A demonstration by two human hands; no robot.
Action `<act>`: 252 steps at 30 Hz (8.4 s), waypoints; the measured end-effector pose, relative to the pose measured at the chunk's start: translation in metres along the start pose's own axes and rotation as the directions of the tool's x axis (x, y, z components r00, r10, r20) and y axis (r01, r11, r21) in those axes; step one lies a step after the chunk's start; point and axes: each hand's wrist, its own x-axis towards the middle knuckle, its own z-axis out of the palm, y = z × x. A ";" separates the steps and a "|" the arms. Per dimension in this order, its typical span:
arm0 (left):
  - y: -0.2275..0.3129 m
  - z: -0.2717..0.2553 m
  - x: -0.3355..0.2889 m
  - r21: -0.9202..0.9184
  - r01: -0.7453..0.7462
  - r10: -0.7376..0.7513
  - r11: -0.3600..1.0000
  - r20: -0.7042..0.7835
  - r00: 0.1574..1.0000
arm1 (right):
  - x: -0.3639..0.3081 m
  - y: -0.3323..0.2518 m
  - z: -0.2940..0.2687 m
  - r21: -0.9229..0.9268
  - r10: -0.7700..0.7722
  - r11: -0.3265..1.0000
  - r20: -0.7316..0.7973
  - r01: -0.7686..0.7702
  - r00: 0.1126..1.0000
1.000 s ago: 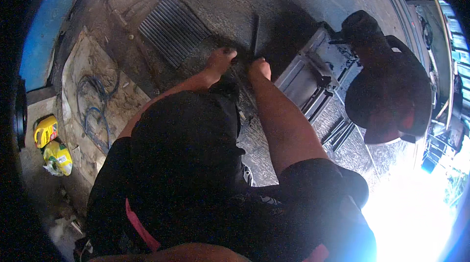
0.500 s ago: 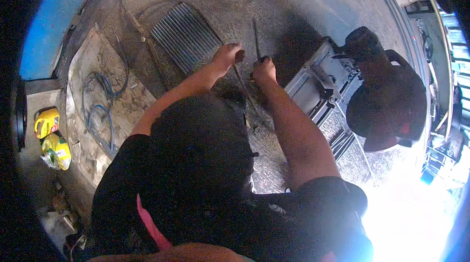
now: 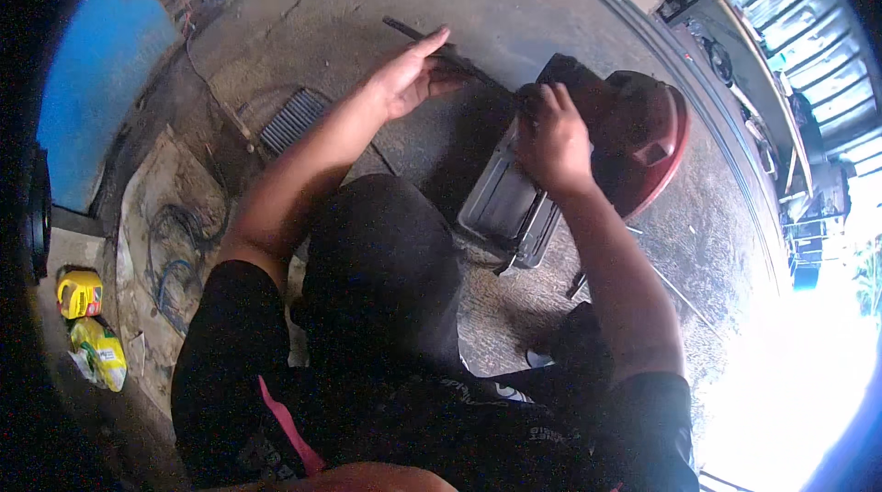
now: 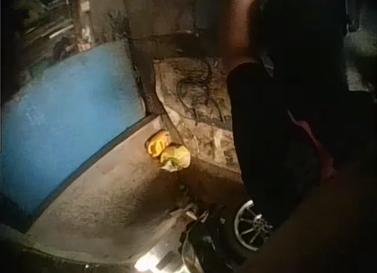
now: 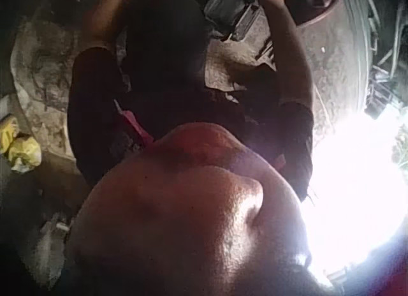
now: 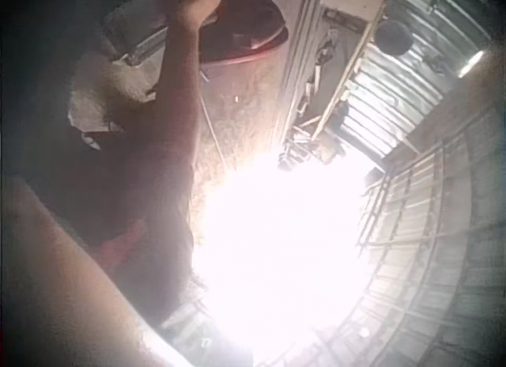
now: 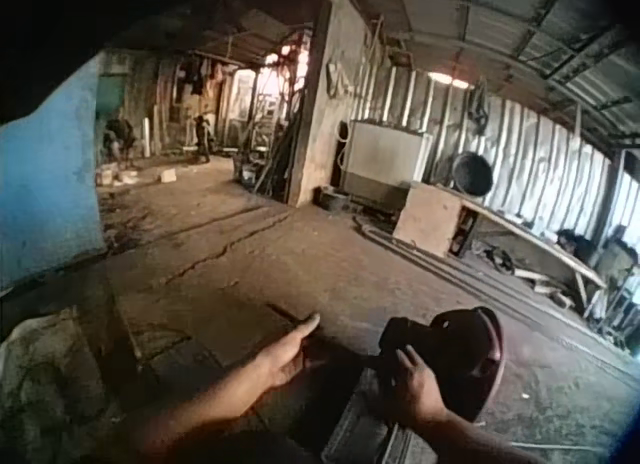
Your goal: Cutting thin metal rods to length using a chop saw on a workshop floor.
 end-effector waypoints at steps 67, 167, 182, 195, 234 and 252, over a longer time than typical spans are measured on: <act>-0.030 0.228 -0.030 0.435 0.051 -0.073 0.899 0.033 0.997 | -0.112 0.085 -0.182 0.202 0.362 0.897 0.180 -0.394 0.915; -0.094 0.265 -0.007 0.685 -0.717 0.470 0.130 0.595 0.653 | -0.144 0.090 -0.098 0.433 0.515 0.710 0.218 -0.555 0.829; -0.054 0.191 0.020 0.274 -0.287 0.305 0.918 -0.026 0.952 | -0.133 0.105 -0.129 0.382 0.485 0.813 -0.024 -0.440 0.874; -0.081 0.049 0.110 0.379 0.096 0.218 0.920 -0.700 0.680 | -0.107 0.101 -0.156 0.284 0.360 0.925 -0.441 -0.253 0.822; -0.328 0.027 0.164 0.033 0.293 -0.125 0.956 -0.854 0.505 | -0.148 0.318 -0.068 0.731 0.982 0.112 -0.187 -0.673 -0.040; -0.356 -0.019 0.182 0.223 0.385 -0.139 0.896 -0.682 0.718 | -0.303 0.429 0.124 0.833 0.755 -0.512 0.318 -0.212 -0.574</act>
